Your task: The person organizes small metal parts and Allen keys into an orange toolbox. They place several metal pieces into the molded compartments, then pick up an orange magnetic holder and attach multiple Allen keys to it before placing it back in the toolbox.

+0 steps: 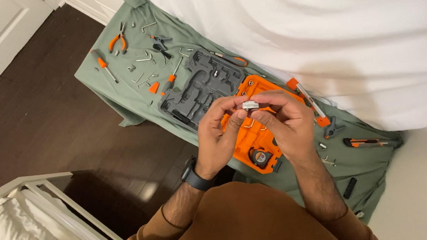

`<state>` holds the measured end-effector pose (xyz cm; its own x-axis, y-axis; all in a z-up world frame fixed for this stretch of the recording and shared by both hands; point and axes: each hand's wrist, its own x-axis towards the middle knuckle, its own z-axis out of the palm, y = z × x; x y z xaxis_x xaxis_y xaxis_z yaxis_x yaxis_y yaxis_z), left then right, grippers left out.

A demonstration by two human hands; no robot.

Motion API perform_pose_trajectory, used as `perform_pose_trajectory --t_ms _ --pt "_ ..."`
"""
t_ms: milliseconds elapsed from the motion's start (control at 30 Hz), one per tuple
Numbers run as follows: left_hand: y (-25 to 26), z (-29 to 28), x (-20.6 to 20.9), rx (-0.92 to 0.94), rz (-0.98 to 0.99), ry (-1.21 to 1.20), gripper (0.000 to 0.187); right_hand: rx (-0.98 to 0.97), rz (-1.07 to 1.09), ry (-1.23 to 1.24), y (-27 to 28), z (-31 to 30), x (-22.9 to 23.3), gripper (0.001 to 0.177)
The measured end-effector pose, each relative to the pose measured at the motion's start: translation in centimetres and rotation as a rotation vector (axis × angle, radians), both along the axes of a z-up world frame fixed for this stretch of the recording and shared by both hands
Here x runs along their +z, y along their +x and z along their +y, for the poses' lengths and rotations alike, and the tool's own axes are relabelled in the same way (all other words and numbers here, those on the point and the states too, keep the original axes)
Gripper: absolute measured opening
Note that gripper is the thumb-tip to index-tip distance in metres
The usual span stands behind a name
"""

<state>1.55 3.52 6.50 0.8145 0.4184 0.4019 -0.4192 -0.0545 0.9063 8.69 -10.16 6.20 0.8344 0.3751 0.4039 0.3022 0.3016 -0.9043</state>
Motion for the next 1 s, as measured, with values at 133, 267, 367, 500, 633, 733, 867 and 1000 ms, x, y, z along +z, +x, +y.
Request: perform_pose_trajectory --t_ms 133,267,367,500,633,733,867,1000 --pt "-0.1 1.2 -2.4 -0.052 0.116 0.04 0.025 0.016 0.105 -0.058 0.4 -0.3 -3.9 0.028" --pt "-0.5 2.9 -7.5 -0.094 0.349 0.124 0.028 -0.036 0.245 -0.274 0.8 -1.2 -8.5 0.027" --pt "-0.6 4.7 -12.7 -0.097 0.488 0.177 0.031 -0.104 0.289 -0.449 2.2 -1.9 -12.4 0.027" --pt "-0.9 6.7 -17.5 -0.094 0.647 0.247 0.032 -0.189 0.309 -0.619 4.6 -2.8 -17.2 0.027" --pt "-0.9 7.7 -18.6 -0.115 0.746 0.238 0.033 -0.249 0.264 -0.712 8.5 -3.0 -21.9 0.023" --pt "-1.1 8.4 -20.0 -0.104 0.793 0.23 0.031 -0.297 0.177 -0.746 11.6 -2.8 -25.9 0.026" --pt "-1.3 9.5 -22.1 -0.099 0.826 0.229 0.03 -0.337 0.127 -0.805 14.6 -1.0 -28.2 0.022" --pt "-1.0 10.7 -23.8 -0.09 0.858 0.232 0.029 -0.352 0.105 -0.809 16.7 1.0 -30.8 0.024"
